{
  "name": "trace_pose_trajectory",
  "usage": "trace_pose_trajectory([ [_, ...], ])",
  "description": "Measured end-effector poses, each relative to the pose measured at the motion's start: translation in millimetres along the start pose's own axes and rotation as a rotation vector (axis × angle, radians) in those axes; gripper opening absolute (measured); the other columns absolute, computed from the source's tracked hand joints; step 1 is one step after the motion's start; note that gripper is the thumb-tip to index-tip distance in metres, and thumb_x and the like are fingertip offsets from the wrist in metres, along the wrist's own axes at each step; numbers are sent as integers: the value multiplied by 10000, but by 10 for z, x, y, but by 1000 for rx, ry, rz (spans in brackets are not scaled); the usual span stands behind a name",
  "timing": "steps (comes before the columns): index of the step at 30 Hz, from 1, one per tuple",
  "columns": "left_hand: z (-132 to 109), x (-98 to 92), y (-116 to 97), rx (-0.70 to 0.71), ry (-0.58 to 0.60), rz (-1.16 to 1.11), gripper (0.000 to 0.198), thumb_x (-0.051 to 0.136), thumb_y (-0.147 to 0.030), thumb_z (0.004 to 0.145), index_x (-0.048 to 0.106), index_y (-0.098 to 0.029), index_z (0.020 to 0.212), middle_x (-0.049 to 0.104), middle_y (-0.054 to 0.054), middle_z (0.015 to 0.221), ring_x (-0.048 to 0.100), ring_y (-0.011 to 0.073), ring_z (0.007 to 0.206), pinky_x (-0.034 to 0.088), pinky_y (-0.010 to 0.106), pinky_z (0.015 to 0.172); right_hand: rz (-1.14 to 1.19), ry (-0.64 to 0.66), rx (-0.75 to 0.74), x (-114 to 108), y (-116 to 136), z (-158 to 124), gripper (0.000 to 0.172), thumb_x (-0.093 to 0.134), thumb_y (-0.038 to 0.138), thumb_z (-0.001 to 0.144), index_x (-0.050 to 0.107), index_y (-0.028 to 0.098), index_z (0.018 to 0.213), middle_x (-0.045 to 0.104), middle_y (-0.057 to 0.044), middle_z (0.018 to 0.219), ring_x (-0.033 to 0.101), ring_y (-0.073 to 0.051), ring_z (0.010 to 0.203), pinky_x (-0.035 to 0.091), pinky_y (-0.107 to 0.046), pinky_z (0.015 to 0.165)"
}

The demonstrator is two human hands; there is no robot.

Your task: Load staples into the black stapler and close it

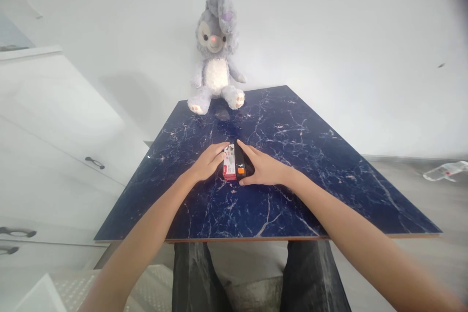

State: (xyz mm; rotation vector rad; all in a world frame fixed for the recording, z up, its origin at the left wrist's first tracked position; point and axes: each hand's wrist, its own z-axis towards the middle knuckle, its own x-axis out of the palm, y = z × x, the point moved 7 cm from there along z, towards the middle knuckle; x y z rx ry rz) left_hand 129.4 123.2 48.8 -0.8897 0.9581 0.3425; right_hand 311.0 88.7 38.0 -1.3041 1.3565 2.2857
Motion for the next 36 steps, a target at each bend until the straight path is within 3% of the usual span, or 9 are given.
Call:
trace_pose_trajectory([
  [4, -72, -53, 12, -83, 131, -67, 705, 384, -610, 980, 206, -316, 1595, 336, 60, 1617, 332, 287, 1469, 298, 477, 1184, 1, 9, 0, 9, -7, -8, 1271, 794, 546, 714, -88, 314, 1599, 212, -149, 1634, 374, -382, 1428, 393, -521, 1113],
  [7, -157, -89, -18, -124, 259, -54, 1065, 678, -641, 796, 60, -342, 1610, 211, 77, 1661, 282, 335, 1493, 351, 480, 1151, 2, -16, -1, 16, -24, -10, 1270, 807, 536, 699, -55, 315, 1604, 240, -157, 1623, 419, -385, 1397, 411, -523, 1093],
  [10, -193, -85, -59, -134, 277, -28, 1289, 845, -552, 635, 26, -344, 1609, 333, 117, 1610, 384, 362, 1438, 404, 495, 1101, -6, -55, -16, 17, -27, -3, 1263, 824, 491, 678, 1, 281, 1613, 301, -174, 1597, 454, -390, 1371, 412, -524, 1091],
  [13, -162, -23, -46, -159, 225, 7, 1266, 850, -530, 632, 66, -338, 1608, 436, 137, 1548, 430, 374, 1404, 409, 508, 1082, -22, -87, -51, -13, -3, 6, 1194, 802, 405, 690, 63, 251, 1615, 366, -170, 1568, 479, -375, 1354, 432, -499, 1076],
  [16, -59, 91, 4, -169, 190, 33, 1260, 821, -578, 650, 49, -314, 1610, 413, 152, 1560, 389, 370, 1432, 359, 516, 1122, -39, -119, -35, -109, -21, 7, 1117, 754, 327, 703, 111, 238, 1612, 406, -161, 1550, 515, -359, 1322, 457, -470, 1048],
  [21, 466, 363, -6, -130, 140, 54, 1333, 814, -658, 606, 68, -210, 1616, 192, 210, 1640, 263, 368, 1495, 279, 477, 1185, -46, -180, 133, -420, -329, -19, 1074, 693, 245, 682, 150, 187, 1607, 449, -183, 1517, 555, -351, 1270, 464, -458, 1030],
  [27, 1623, 990, -444, 38, 125, 50, 1294, 784, -701, 604, 187, -122, 1596, 279, 230, 1606, 239, 373, 1496, 258, 466, 1196, -5, -480, 426, -1031, -1158, -273, 848, 578, 350, 783, 293, 193, 1566, 424, -118, 1548, 452, -329, 1381, 360, -479, 1147],
  [30, 2049, 1303, -684, 113, 131, 21, 1280, 798, -685, 589, 225, -122, 1586, 329, 219, 1588, 282, 387, 1473, 285, 466, 1178, -47, -670, 543, -1286, -1481, -515, 743, 483, 388, 838, 333, 221, 1546, 443, -106, 1531, 454, -336, 1376, 360, -528, 1132],
  [36, 2205, 1529, -838, 154, 133, -57, 1155, 780, -667, 632, 305, -182, 1566, 438, 176, 1535, 356, 400, 1428, 361, 498, 1118, -9, -930, 604, -1471, -1749, -776, 622, 266, 375, 903, 442, 204, 1475, 544, -92, 1443, 519, -255, 1302, 441, -431, 1065],
])
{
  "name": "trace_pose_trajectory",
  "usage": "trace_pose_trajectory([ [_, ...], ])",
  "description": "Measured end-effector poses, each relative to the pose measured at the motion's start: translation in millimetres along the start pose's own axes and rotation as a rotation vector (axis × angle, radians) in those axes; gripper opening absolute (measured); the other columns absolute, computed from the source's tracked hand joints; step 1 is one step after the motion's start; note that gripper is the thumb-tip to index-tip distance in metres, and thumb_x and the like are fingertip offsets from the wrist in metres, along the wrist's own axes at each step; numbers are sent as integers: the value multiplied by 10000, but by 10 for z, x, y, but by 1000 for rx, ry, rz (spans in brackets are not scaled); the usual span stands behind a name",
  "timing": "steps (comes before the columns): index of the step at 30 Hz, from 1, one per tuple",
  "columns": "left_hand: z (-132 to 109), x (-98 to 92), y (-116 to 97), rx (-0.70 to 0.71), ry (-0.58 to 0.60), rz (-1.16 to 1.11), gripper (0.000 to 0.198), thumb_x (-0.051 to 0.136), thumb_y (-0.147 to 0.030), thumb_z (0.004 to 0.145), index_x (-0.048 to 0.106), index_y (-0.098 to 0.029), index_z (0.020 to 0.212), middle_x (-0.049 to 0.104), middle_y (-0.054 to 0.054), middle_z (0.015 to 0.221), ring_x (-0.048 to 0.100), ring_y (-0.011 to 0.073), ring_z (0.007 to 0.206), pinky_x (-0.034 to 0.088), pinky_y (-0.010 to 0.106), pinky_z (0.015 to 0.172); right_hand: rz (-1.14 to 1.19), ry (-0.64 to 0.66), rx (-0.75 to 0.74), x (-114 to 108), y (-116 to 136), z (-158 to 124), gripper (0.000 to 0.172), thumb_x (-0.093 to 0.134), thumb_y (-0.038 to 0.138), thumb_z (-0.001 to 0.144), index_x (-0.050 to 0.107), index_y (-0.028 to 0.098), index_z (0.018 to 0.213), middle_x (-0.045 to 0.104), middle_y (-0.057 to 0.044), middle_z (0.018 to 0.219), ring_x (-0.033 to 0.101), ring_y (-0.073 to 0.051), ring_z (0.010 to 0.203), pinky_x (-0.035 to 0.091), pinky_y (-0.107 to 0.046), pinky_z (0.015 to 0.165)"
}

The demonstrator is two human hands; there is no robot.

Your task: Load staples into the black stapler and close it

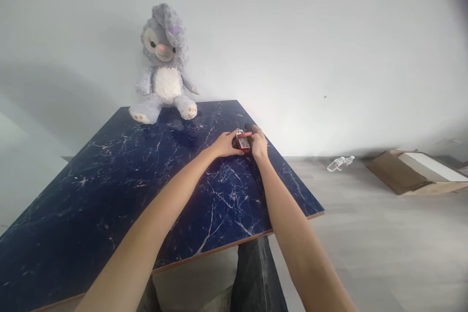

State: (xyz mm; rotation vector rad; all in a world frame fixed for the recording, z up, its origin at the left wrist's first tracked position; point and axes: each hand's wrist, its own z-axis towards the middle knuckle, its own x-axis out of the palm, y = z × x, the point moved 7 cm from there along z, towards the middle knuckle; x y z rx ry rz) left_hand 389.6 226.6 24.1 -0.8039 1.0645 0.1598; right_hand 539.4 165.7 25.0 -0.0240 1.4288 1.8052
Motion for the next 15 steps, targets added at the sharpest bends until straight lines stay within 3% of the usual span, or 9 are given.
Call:
trace_pose_trajectory([
  [3, -80, -3, -28, 17, -24, 8, 1058, 735, -663, 697, 340, -184, 1554, 507, 165, 1480, 397, 397, 1400, 372, 492, 1111, -25, 5, 27, 13, -10, 8, 618, 198, 449, 939, 508, 198, 1411, 582, -97, 1401, 549, -248, 1264, 461, -407, 1038],
  [7, -126, 3, -57, 59, -44, 34, 1040, 720, -636, 730, 318, -158, 1562, 534, 175, 1451, 445, 387, 1356, 382, 473, 1101, 14, -8, 32, -1, 36, -11, 588, 277, 504, 934, 532, 198, 1367, 586, -108, 1395, 547, -242, 1278, 430, -407, 1074],
  [11, -110, 28, -15, 53, -46, 25, 1032, 716, -643, 732, 309, -189, 1565, 543, 173, 1437, 455, 380, 1347, 399, 474, 1073, 10, 15, 34, 17, 51, -35, 607, 470, 443, 840, 473, 204, 1398, 579, -118, 1392, 557, -265, 1260, 444, -437, 1060],
  [15, -90, 34, 24, 32, -40, 13, 1054, 718, -671, 708, 307, -212, 1564, 534, 162, 1446, 456, 376, 1347, 402, 466, 1063, -49, 37, 23, 58, 51, -44, 657, 519, 382, 792, 428, 206, 1419, 574, -124, 1381, 559, -284, 1241, 451, -457, 1054],
])
